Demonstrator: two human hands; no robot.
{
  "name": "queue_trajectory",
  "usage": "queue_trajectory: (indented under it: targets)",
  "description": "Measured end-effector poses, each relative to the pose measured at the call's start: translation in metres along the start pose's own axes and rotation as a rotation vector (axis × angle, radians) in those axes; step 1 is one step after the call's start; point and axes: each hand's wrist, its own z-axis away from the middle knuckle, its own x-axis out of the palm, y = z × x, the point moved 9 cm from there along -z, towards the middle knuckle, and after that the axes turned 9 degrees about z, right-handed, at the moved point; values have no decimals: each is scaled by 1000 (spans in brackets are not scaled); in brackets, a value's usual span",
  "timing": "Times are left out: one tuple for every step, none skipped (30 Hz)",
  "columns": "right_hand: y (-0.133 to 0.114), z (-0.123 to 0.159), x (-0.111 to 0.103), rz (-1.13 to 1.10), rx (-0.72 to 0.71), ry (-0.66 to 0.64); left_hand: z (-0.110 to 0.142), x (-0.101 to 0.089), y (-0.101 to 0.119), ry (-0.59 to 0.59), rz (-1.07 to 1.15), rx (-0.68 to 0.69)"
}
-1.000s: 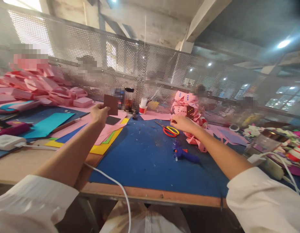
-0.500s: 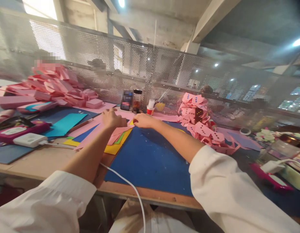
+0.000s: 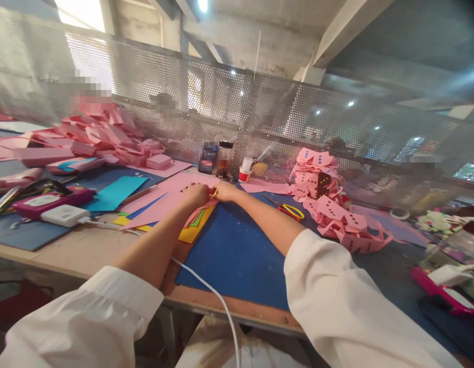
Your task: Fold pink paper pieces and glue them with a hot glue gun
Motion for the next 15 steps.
queue_trajectory:
  targets:
    - [1, 0, -3, -16, 0, 6, 1, -1, 0, 5, -4, -4]
    - [2, 1, -7, -31, 3, 12, 1, -1, -1, 10, -5, -8]
    - [4, 3, -12, -47, 8, 20, 0, -2, -1, 15, -2, -12]
    - [7, 4, -18, -61, 14, 29, 0, -2, -2, 20, 5, -15]
    - [10, 7, -24, -73, 20, 40, -1, -2, -3, 24, 17, -19]
    - [14, 10, -31, -84, 24, 54, -2, -2, -4, 30, 33, -25]
    - [18, 15, -39, -92, 31, 68, -3, -3, -5, 37, 55, -30]
    - [22, 20, -47, -97, 36, 91, -3, -3, -6, 46, 83, -36]
    - [25, 28, -56, -101, 37, 116, -3, -5, -7, 58, 117, -39]
    - [29, 36, -65, -105, 38, 137, -3, -7, -8, 73, 159, -41]
    - [32, 46, -74, -111, 35, 157, -3, -9, -8, 91, 208, -39]
    - [36, 57, -83, -121, 28, 178, -3, -12, -8, 107, 268, -33]
    - [38, 71, -94, -147, 13, 229, -3, -14, -7, 118, 340, -23]
    - [41, 85, -106, -168, -3, 286, -3, -15, -5, 122, 424, -8]
    - [45, 101, -117, -182, -4, 344, -2, -16, -2, 113, 525, 11]
